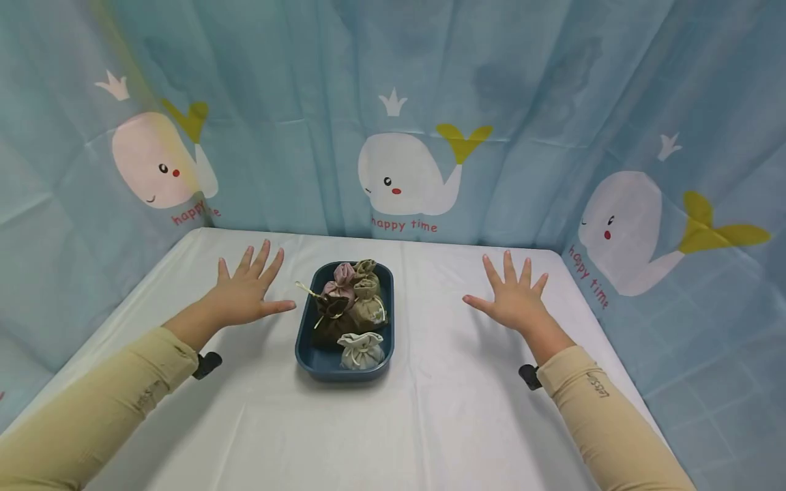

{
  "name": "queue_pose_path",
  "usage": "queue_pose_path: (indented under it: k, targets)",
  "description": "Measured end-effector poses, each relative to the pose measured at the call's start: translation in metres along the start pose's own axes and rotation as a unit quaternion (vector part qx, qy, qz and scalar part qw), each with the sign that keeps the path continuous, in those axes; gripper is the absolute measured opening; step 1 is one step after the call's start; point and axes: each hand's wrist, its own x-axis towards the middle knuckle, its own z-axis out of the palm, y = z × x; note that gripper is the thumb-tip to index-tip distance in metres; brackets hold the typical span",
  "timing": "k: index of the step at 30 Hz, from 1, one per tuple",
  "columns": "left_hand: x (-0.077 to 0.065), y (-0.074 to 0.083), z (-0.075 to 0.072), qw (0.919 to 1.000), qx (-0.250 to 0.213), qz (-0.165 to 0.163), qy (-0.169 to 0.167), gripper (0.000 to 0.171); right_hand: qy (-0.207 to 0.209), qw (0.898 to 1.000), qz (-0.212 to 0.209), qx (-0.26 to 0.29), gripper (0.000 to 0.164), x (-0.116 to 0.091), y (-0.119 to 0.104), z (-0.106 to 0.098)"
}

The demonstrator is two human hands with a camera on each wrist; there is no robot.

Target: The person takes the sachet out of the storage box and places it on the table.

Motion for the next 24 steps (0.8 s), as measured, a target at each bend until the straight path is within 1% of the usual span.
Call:
queue_pose_path:
  k: [6,13,19,24]
  targets:
    - [-0.004,0.011,0.007,0.9998,-0.006,0.02,0.005,0.107,-0.002,1.0,-0.003,0.002,0.1,-0.001,-0.002,0.0]
    - [-0.012,0.023,0.012,0.9991,-0.018,0.037,0.005,0.114,-0.007,1.0,-0.002,0.002,0.101,-0.003,-0.003,0.0]
    - [-0.019,0.033,0.017,0.9986,-0.019,0.049,0.002,0.113,-0.005,1.0,-0.001,-0.005,0.1,-0.003,-0.002,-0.001]
    - [-0.024,0.041,0.026,0.9974,-0.027,0.066,-0.003,0.113,-0.008,1.0,0.0,-0.002,0.101,-0.004,-0.002,0.0]
